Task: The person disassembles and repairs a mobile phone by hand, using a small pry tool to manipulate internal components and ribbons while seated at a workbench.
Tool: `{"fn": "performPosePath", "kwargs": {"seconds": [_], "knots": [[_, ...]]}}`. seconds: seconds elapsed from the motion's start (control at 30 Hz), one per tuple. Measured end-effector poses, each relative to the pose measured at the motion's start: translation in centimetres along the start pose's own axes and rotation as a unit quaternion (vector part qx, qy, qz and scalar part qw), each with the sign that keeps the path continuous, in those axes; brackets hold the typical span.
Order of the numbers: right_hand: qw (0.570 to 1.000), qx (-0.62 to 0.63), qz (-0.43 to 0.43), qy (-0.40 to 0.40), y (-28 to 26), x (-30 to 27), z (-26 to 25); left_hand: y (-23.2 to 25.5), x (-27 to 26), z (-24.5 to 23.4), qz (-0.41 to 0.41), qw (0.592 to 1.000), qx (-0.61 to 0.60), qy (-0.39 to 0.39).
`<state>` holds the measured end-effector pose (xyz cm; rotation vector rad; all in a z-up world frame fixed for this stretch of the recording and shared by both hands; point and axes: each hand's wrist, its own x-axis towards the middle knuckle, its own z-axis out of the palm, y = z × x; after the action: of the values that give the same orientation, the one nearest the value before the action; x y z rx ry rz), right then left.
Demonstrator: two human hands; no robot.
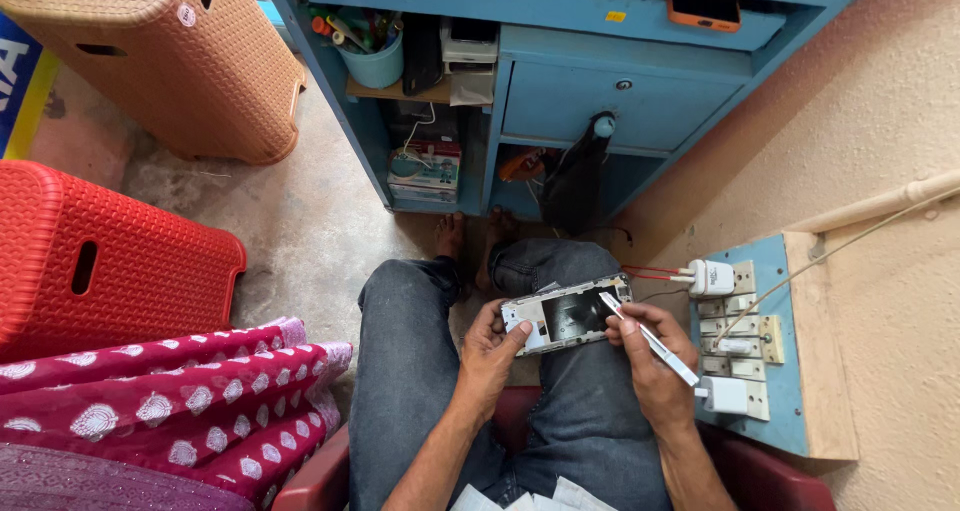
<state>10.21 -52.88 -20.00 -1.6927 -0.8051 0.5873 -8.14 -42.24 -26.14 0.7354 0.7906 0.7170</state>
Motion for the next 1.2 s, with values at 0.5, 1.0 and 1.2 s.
{"fn": "performPosePath", "kwargs": {"seconds": [0.5,1.0,1.2], "knots": [[0.995,-0.057,-0.053,0.065,-1.6,0.8,2.0,0.8,-0.7,-0.3,0.027,0.999,0.019,-0.008],[0.999,-0.015,0.005,0.041,-0.8,1.3,2.2,1.7,-0.7,-0.4,-0.011,1.000,0.021,-0.004],[0.999,0.005,0.015,0.036,-0.5,1.5,2.6,1.8,-0.7,-0.6,-0.004,1.000,0.024,-0.005]]}}
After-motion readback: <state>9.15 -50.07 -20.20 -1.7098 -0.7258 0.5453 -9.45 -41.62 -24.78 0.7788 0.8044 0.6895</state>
